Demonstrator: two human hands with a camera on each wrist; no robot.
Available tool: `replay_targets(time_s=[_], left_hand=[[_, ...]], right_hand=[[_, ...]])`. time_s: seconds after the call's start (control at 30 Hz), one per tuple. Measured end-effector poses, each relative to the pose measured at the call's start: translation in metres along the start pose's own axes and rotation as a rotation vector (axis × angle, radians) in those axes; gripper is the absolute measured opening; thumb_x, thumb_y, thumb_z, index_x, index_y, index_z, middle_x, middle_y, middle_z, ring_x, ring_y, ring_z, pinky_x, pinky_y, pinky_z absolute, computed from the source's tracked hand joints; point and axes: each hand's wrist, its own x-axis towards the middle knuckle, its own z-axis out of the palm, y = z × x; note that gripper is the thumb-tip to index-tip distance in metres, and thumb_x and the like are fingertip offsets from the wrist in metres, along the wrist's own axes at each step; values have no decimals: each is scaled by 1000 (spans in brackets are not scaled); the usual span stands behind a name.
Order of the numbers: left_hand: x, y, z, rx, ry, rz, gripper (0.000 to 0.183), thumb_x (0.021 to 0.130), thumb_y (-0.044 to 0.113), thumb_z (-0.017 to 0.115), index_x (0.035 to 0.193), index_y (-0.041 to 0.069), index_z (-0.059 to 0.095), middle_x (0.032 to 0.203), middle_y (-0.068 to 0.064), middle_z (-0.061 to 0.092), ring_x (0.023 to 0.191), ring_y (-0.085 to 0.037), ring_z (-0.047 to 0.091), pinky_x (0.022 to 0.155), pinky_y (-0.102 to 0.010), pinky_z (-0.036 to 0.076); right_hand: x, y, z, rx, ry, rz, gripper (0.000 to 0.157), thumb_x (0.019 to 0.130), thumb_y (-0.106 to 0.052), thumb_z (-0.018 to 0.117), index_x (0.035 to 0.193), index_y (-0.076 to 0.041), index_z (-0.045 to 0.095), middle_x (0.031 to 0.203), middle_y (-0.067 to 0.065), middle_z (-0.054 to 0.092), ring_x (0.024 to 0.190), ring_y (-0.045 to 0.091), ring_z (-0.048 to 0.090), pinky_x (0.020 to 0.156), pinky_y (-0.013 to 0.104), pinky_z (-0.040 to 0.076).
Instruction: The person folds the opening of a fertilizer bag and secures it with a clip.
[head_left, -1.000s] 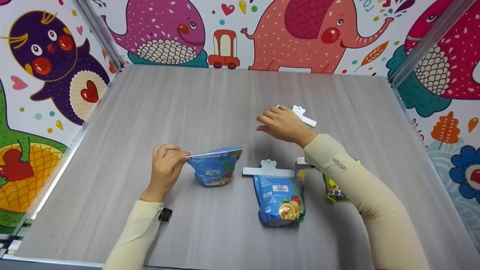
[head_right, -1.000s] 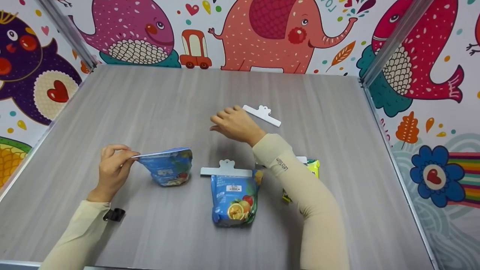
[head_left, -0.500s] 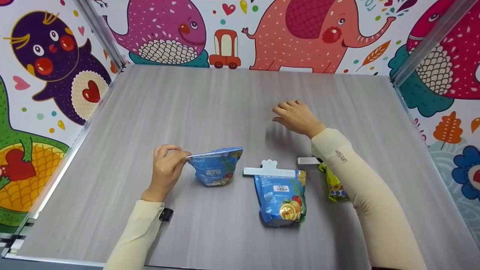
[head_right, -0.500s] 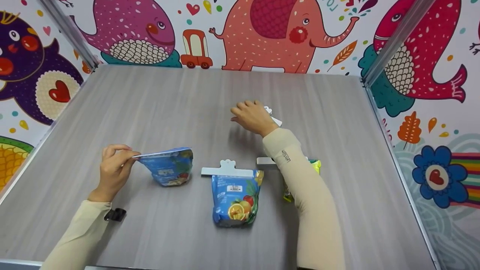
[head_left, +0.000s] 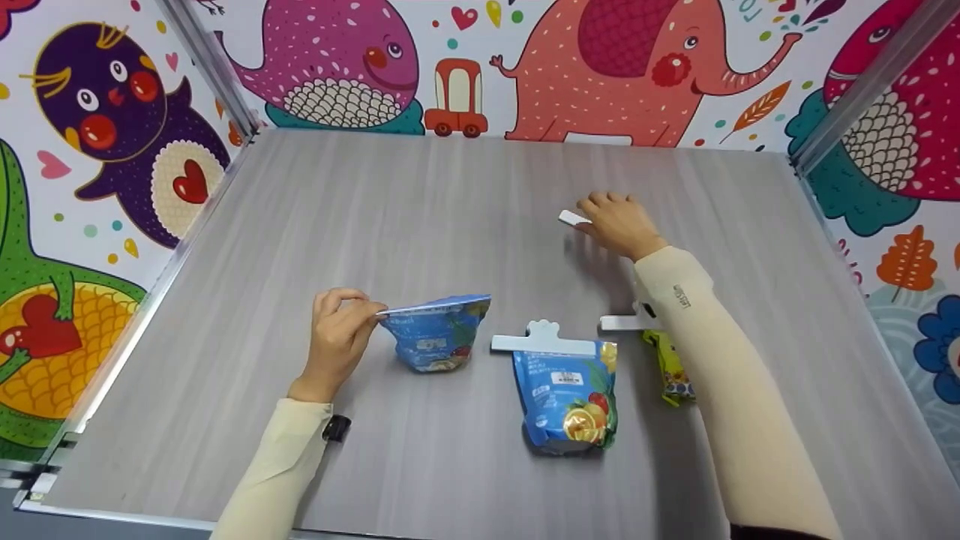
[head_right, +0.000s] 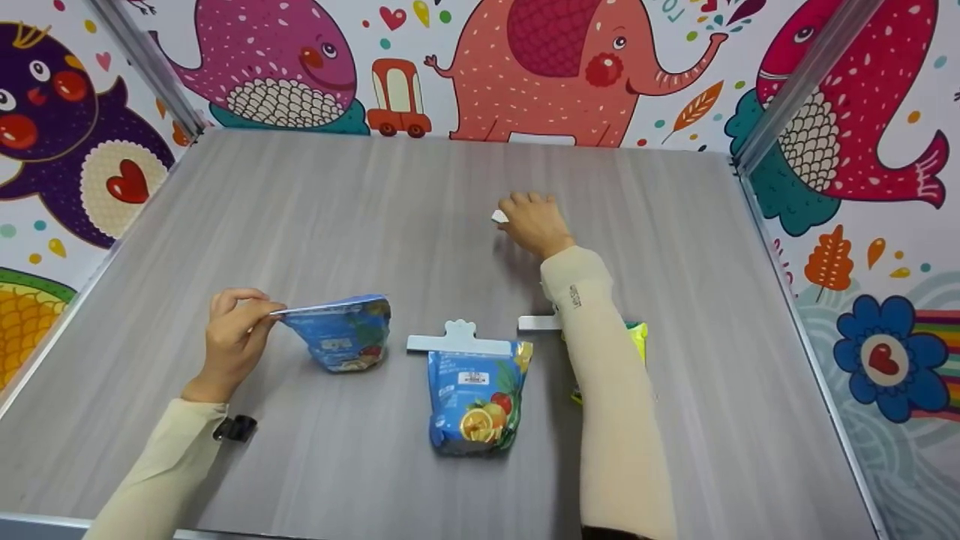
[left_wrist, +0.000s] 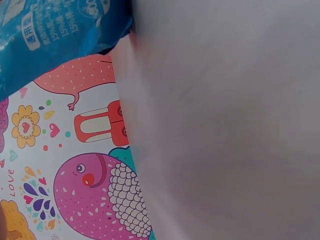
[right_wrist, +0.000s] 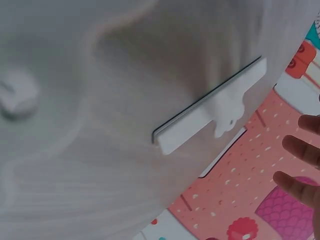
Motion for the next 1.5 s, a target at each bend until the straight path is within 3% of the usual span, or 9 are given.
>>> replay_targets(time_s=[0.43,0.93,1.33,1.5], left_hand=[[0,1,0,-8,-11,-19,37,102,32,54,85,4,70,75,-8,71,86,-30,59,77,-47,36],[-2,1,1,-9,4,-20,35,101,32,55,85,4,70,73,-7,70,86,-30,59,78,-46,36],[-1,0,1,-4,-3,-19,36,101,33,55,85,4,70,73,-7,70,86,-29,59,77,-46,35],[-1,0,0,3,0,-17,36,101,32,55,85,4,70,74,-7,70,86,-30,59,77,-45,35]], right_hand=[[1,21,10,82,-156,168,39,99,-21,62,130,0,52,125,25,55,118,47,50,96,67,36],[8,19,12,109,-337,340,52,101,-22,58,142,4,40,140,28,47,126,49,45,100,69,33],[5,14,12,125,-395,396,47,102,-11,45,144,9,36,139,33,47,125,51,45,99,68,34],[6,11,11,98,-386,383,42,100,-6,49,138,10,41,128,34,55,117,51,52,96,67,38]])
